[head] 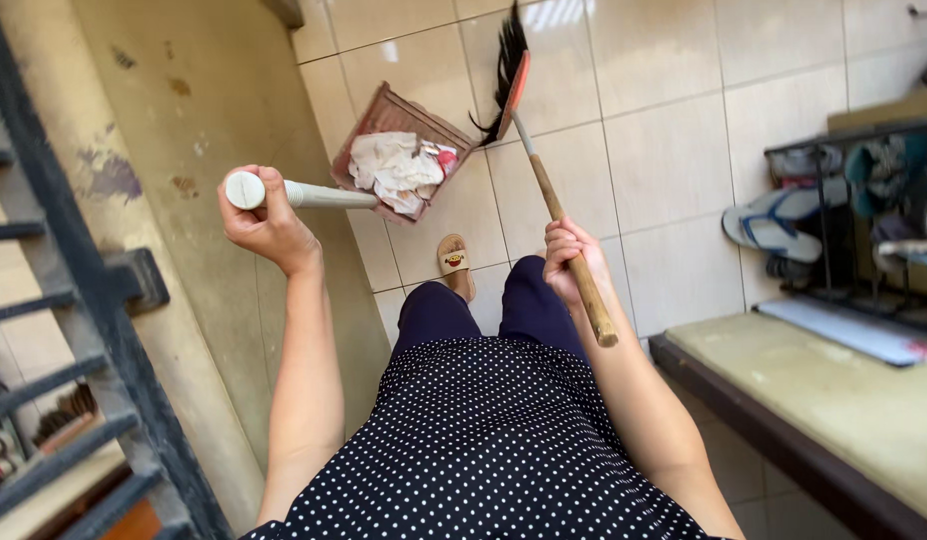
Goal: The person uses a duster to sweep debris and tissues into a dustpan before emptying the dustpan into a trash bin.
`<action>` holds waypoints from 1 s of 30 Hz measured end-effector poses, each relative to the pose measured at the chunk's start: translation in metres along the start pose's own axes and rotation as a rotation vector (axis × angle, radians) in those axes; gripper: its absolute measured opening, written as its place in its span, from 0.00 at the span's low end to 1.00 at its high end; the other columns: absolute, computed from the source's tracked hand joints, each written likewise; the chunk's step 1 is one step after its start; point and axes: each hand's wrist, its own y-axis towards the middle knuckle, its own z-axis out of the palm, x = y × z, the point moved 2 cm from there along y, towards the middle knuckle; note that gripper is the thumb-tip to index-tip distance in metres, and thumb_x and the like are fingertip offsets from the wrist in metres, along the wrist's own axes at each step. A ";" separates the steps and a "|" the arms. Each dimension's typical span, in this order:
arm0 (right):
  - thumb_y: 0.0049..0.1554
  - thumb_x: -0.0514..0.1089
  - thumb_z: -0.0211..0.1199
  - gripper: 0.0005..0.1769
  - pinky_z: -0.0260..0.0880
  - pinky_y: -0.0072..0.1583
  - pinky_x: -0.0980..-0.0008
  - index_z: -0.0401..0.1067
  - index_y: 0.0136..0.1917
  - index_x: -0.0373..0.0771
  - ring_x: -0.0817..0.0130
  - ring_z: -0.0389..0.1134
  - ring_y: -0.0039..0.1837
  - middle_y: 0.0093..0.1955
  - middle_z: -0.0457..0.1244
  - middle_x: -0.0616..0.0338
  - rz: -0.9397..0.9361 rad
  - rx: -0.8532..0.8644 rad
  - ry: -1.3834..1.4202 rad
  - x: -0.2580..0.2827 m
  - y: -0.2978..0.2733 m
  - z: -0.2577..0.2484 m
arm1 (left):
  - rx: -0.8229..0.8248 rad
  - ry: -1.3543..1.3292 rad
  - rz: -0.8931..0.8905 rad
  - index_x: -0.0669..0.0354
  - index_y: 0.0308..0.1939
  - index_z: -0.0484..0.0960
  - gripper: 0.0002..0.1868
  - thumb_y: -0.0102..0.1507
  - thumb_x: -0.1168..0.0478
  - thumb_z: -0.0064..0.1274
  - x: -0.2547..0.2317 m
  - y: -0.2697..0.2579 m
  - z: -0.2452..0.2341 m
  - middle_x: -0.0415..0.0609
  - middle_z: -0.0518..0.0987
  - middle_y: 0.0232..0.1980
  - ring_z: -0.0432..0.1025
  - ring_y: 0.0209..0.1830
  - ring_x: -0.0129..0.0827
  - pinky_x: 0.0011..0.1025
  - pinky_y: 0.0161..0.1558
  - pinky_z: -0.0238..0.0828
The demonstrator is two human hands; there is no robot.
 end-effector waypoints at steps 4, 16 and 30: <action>0.68 0.41 0.53 0.09 0.67 0.34 0.84 0.63 0.46 0.36 0.84 0.60 0.30 0.31 0.56 0.70 -0.196 0.029 0.053 -0.030 -0.039 -0.011 | 0.038 -0.023 0.028 0.65 0.42 0.77 0.08 0.68 0.66 0.62 0.016 0.010 0.019 0.41 0.76 0.39 0.68 0.38 0.25 0.27 0.43 0.68; 0.61 0.39 0.53 0.06 0.65 0.34 0.76 0.61 0.41 0.39 0.74 0.62 0.32 0.31 0.59 0.63 -0.806 -0.448 -0.215 0.051 -0.001 -0.098 | 0.107 -0.137 -0.054 0.64 0.53 0.73 0.10 0.73 0.63 0.54 0.039 -0.001 0.057 0.47 0.75 0.51 0.71 0.52 0.31 0.35 0.60 0.71; 0.58 0.39 0.55 0.05 0.68 0.37 0.64 0.60 0.45 0.39 0.67 0.60 0.36 0.34 0.56 0.59 -0.579 -0.627 -0.377 0.066 0.180 -0.140 | 0.092 -0.026 -0.085 0.64 0.51 0.74 0.11 0.71 0.63 0.58 0.046 -0.005 0.021 0.45 0.76 0.49 0.70 0.50 0.29 0.34 0.60 0.70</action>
